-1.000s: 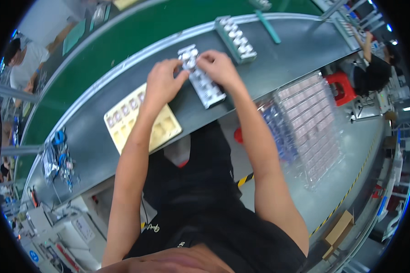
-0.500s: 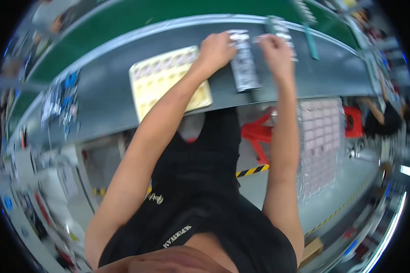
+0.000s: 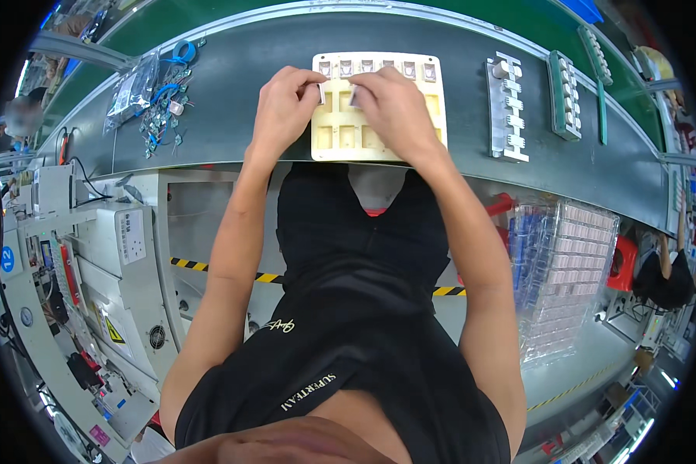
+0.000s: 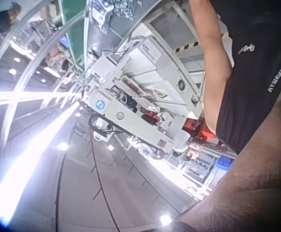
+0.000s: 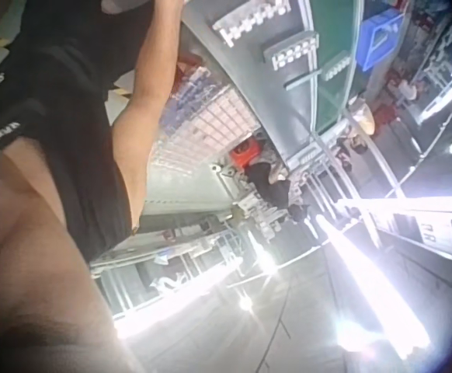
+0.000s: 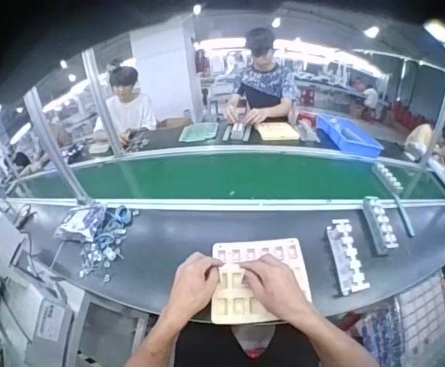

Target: The recorder is placing small electronic components into a tray and applying a green alignment template.

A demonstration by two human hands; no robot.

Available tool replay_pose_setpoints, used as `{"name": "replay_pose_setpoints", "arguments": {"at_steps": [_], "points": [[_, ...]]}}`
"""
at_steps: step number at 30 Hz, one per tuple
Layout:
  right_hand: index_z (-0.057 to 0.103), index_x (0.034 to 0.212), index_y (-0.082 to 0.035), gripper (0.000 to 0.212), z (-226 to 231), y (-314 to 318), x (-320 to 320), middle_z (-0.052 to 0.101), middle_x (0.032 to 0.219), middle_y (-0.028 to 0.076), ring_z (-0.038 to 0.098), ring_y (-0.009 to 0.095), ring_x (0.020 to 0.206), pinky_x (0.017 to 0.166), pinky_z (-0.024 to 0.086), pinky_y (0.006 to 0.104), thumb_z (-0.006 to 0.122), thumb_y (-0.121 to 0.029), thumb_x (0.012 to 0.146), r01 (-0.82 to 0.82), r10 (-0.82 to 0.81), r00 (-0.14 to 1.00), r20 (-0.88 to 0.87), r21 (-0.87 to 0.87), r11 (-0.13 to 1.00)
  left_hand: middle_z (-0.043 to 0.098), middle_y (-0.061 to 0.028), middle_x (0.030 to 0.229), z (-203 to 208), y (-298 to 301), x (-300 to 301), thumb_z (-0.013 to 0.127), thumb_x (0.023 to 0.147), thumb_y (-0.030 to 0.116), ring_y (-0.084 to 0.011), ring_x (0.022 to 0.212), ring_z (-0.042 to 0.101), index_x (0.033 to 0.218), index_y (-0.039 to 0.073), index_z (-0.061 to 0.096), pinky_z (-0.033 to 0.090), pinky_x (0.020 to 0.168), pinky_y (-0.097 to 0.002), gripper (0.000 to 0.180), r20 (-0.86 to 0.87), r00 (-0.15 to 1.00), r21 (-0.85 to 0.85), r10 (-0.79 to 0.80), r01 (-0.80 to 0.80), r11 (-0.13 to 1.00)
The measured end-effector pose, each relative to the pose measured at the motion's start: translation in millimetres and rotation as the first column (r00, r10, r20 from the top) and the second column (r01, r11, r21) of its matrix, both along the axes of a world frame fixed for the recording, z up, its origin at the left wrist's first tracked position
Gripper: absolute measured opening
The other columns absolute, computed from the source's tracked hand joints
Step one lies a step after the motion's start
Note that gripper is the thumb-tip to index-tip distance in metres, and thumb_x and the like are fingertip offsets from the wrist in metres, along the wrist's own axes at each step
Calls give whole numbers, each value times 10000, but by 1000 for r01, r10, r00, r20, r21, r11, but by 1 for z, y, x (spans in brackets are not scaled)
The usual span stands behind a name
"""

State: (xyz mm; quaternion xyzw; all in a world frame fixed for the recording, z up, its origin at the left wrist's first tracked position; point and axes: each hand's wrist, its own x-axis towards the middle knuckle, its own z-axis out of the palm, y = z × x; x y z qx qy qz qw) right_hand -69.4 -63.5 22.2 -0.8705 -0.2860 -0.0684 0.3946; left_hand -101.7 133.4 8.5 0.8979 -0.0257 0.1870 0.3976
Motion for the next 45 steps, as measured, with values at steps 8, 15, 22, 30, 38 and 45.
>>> {"name": "replay_pose_setpoints", "arguments": {"at_steps": [8, 15, 22, 30, 38, 45], "points": [[726, 1042, -35, 192, -1, 26, -2, 648, 931, 161, 638, 348, 880, 802, 522, 432, 617, -108, 901, 42, -39, 999, 37, -98, 994, 645, -160, 944, -11, -2, -5, 630, 883, 114, -341, 873, 639, 969, 5, 729, 520, 784, -432, 171, 38, 999, -9, 3, -3, 1000], [701, 1024, -23, 173, 5, 8, -1, 648, 948, 158, 639, 348, 887, 812, 510, 432, 604, -136, 937, 51, -51, 997, -51, -12, 999, 610, -136, 1044, 0, 11, -19, 708, 854, 209, -296, 956, 612, 1111, 10, 709, 499, 855, -388, 325, -113, 981, -59, -159, 153, 987], [711, 1104, -85, 234, 3, 4, -12, 626, 1029, 136, 628, 311, 956, 836, 515, 416, 678, -171, 889, -7, 18, 998, 67, -155, 988, 582, -52, 1020, -8, 15, -12, 746, 828, 158, -156, 785, 541, 1111, 51, 720, 479, 672, -292, 304, -94, 981, -27, -172, 170, 985], [686, 1056, -35, 258, 0, 6, 1, 605, 1030, 118, 603, 300, 1001, 885, 519, 427, 704, -186, 849, -88, 128, 982, 137, -267, 960, 593, -91, 1062, 0, 12, -16, 743, 825, 185, -250, 902, 594, 1125, 51, 706, 512, 767, -359, 330, -199, 970, -44, -143, 136, 990], [681, 1077, -18, 283, 3, 4, 14, 608, 1030, 121, 588, 304, 1024, 904, 500, 420, 708, -187, 852, -231, 268, 959, 90, -295, 927, 592, -73, 1067, -1, 14, -18, 760, 816, 177, -230, 871, 592, 1148, 59, 706, 518, 747, -349, 356, -183, 973, -31, -138, 135, 990], [682, 1114, -12, 313, 3, 0, 16, 612, 1057, 132, 593, 305, 1021, 900, 508, 421, 705, -195, 860, -219, 255, 964, 71, -330, 918, 621, -77, 1067, -1, 14, -15, 771, 802, 175, -210, 820, 599, 1150, 58, 704, 512, 672, -321, 373, -155, 979, -12, -128, 128, 992]]}}
